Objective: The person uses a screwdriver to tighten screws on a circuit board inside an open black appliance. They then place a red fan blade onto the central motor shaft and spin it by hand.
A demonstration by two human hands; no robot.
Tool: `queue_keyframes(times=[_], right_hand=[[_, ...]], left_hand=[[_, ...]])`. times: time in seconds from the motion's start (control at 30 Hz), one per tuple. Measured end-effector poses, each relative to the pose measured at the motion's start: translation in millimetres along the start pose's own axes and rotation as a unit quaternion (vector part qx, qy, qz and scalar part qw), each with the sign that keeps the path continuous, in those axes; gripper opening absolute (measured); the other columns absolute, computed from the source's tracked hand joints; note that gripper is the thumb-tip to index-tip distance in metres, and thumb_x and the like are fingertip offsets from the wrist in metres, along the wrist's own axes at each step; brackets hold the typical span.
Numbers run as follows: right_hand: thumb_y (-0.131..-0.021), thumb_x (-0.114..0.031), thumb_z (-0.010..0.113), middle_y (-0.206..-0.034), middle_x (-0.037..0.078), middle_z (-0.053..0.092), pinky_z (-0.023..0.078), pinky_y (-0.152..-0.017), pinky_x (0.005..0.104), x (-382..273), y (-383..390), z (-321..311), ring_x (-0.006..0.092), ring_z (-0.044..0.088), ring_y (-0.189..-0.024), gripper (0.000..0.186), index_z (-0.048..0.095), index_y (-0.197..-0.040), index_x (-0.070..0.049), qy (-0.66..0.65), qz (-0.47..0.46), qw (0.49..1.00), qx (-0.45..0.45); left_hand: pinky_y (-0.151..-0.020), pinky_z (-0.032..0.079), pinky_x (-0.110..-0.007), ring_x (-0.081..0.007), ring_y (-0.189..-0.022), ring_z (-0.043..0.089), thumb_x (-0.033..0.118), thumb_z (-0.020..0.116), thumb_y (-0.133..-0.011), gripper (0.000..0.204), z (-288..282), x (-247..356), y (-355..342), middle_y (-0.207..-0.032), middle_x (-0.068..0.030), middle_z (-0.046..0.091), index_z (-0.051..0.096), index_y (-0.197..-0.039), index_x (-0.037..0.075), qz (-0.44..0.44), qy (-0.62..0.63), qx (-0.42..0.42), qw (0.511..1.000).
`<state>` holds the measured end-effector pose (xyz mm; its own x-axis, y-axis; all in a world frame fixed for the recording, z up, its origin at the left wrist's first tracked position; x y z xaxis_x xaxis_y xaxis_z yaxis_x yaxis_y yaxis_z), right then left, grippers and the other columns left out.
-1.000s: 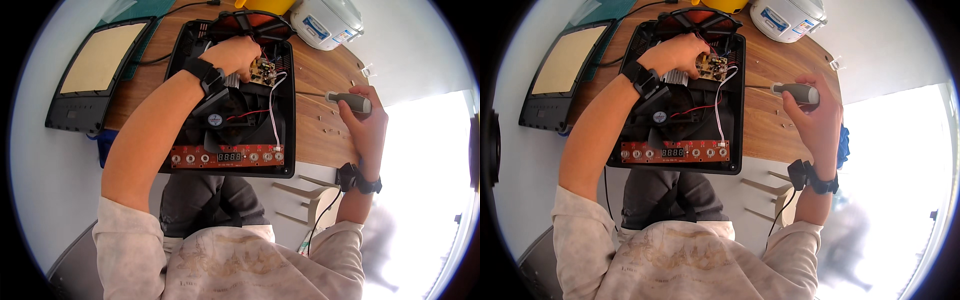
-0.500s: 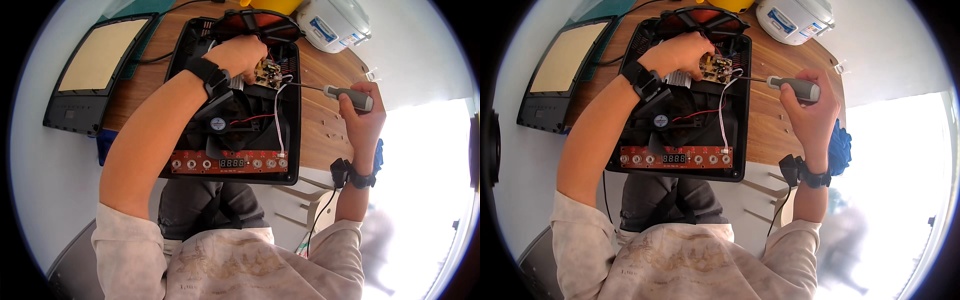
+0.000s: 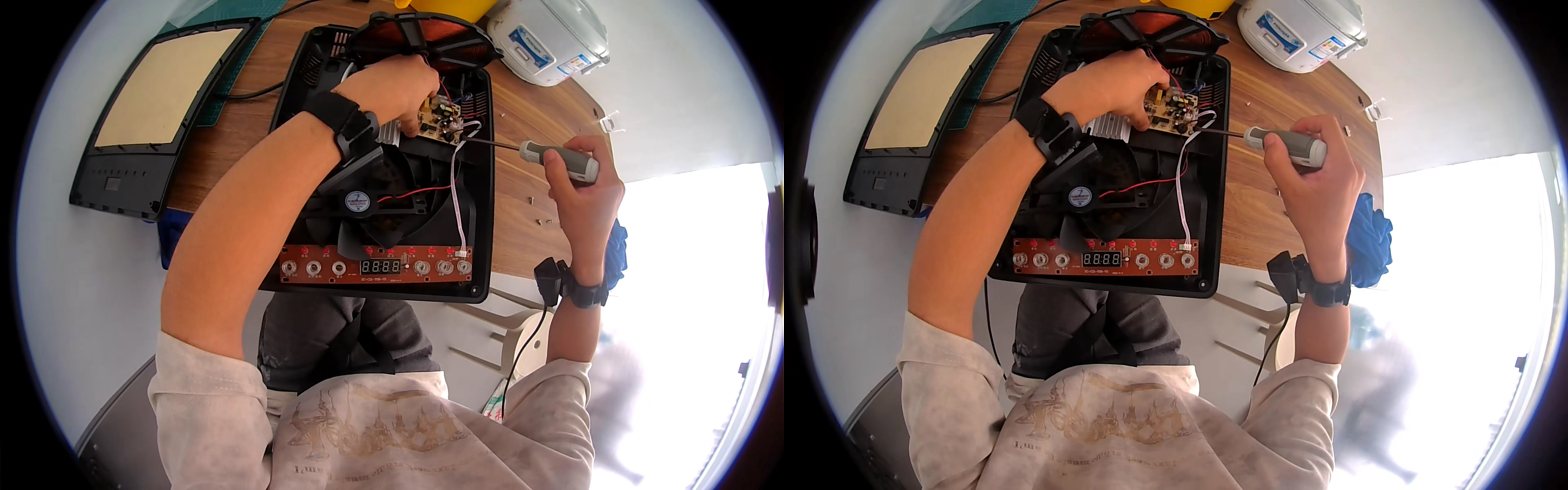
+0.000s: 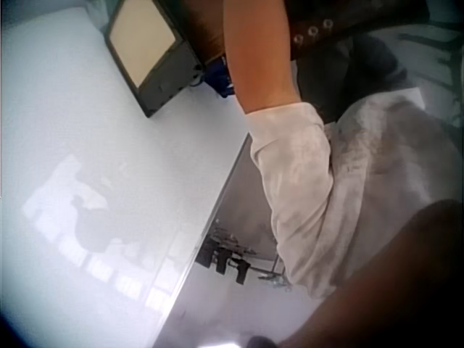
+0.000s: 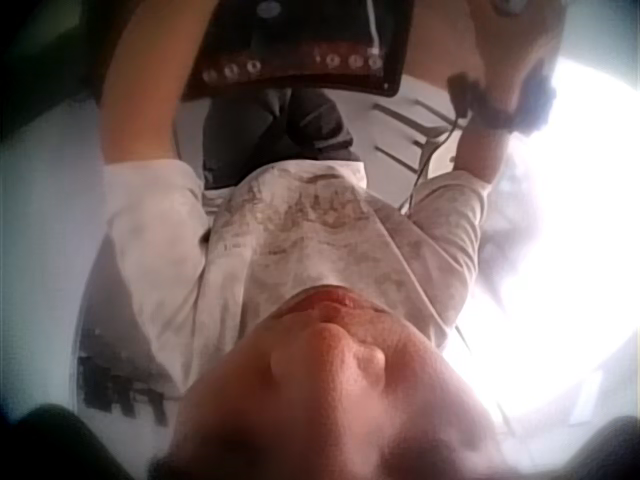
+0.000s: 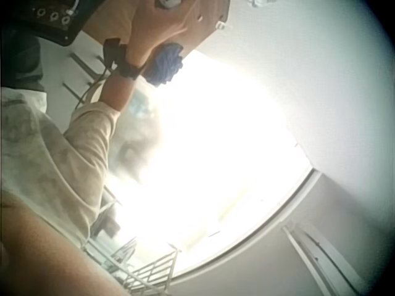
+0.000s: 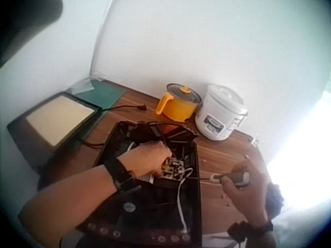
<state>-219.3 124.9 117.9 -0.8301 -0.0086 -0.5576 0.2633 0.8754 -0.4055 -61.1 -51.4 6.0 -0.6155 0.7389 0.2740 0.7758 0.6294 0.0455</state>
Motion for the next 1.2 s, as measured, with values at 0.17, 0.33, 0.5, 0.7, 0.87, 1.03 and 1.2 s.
queue_keyframes(times=[0.17,0.33,0.5,0.7,0.87,1.03,1.2], right_hand=[[-0.086,-0.019,0.079,-0.074,0.005,0.070,0.051,-0.056,0.0254,0,0,2,0.0104,0.066,-0.061,0.023,0.064,-0.096,-0.006,0.012,-0.017,1.000,-0.001],[-0.084,-0.018,0.080,-0.077,0.007,0.070,0.054,-0.062,0.0259,-2,0,4,0.0119,0.068,-0.066,0.023,0.065,-0.098,-0.006,0.024,-0.035,0.999,0.002],[-0.087,-0.016,0.079,-0.074,0.003,0.067,0.049,-0.054,0.0231,-3,0,0,0.0079,0.063,-0.061,0.022,0.064,-0.099,-0.005,0.007,-0.048,0.999,0.011],[-0.086,-0.017,0.078,-0.075,0.006,0.070,0.050,-0.051,0.0245,2,0,1,0.0089,0.065,-0.057,0.022,0.064,-0.098,-0.007,-0.002,-0.014,1.000,-0.008],[-0.086,-0.018,0.078,-0.075,0.006,0.069,0.050,-0.054,0.0246,-1,-1,2,0.0090,0.065,-0.060,0.022,0.064,-0.097,-0.006,0.005,-0.021,1.000,-0.005],[-0.084,-0.016,0.078,-0.074,0.005,0.068,0.051,-0.058,0.0249,-6,-1,1,0.0100,0.064,-0.063,0.021,0.063,-0.096,-0.006,0.028,-0.060,0.998,0.006],[-0.084,-0.016,0.076,-0.073,0.005,0.068,0.050,-0.054,0.0269,-10,-3,3,0.0103,0.064,-0.057,0.021,0.061,-0.096,-0.006,0.041,-0.056,0.998,0.001]], left_hand=[[-0.092,0.058,-0.038,-0.0319,-0.104,0.070,0.025,0.092,-0.057,0.068,-2,0,1,-0.110,-0.0142,0.073,0.073,-0.120,0.009,0.008,-0.006,0.022,1.000],[-0.092,0.058,-0.038,-0.0318,-0.104,0.070,0.025,0.093,-0.057,0.067,1,0,-1,-0.111,-0.0141,0.073,0.073,-0.118,0.007,0.007,0.001,0.001,1.000],[-0.091,0.058,-0.038,-0.0315,-0.103,0.071,0.024,0.093,-0.057,0.065,2,-2,-1,-0.110,-0.0141,0.073,0.074,-0.116,0.007,0.008,0.004,0.016,1.000],[-0.092,0.058,-0.038,-0.0316,-0.103,0.070,0.025,0.093,-0.056,0.066,1,-2,0,-0.110,-0.0141,0.073,0.074,-0.116,0.007,0.006,0.001,0.014,1.000],[-0.092,0.059,-0.038,-0.0321,-0.103,0.071,0.026,0.094,-0.057,0.068,0,0,-1,-0.109,-0.0141,0.074,0.073,-0.119,0.008,0.003,-0.008,0.004,1.000],[-0.092,0.059,-0.038,-0.0319,-0.104,0.071,0.025,0.094,-0.057,0.069,1,0,-1,-0.110,-0.0144,0.073,0.073,-0.120,0.008,-0.010,-0.007,-0.010,1.000],[-0.092,0.058,-0.038,-0.0317,-0.104,0.071,0.025,0.094,-0.057,0.069,4,-3,-2,-0.111,-0.0146,0.073,0.073,-0.120,0.008,-0.011,-0.004,-0.005,1.000]])
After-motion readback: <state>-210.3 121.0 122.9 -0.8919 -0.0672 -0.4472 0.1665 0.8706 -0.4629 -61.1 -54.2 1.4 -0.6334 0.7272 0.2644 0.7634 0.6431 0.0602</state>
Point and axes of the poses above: each hand's wrist, its own y-axis away from the middle knuckle, its own z-axis out of the palm, x = y × z, the point moved 8 cm from there along -y, towards the middle knuckle
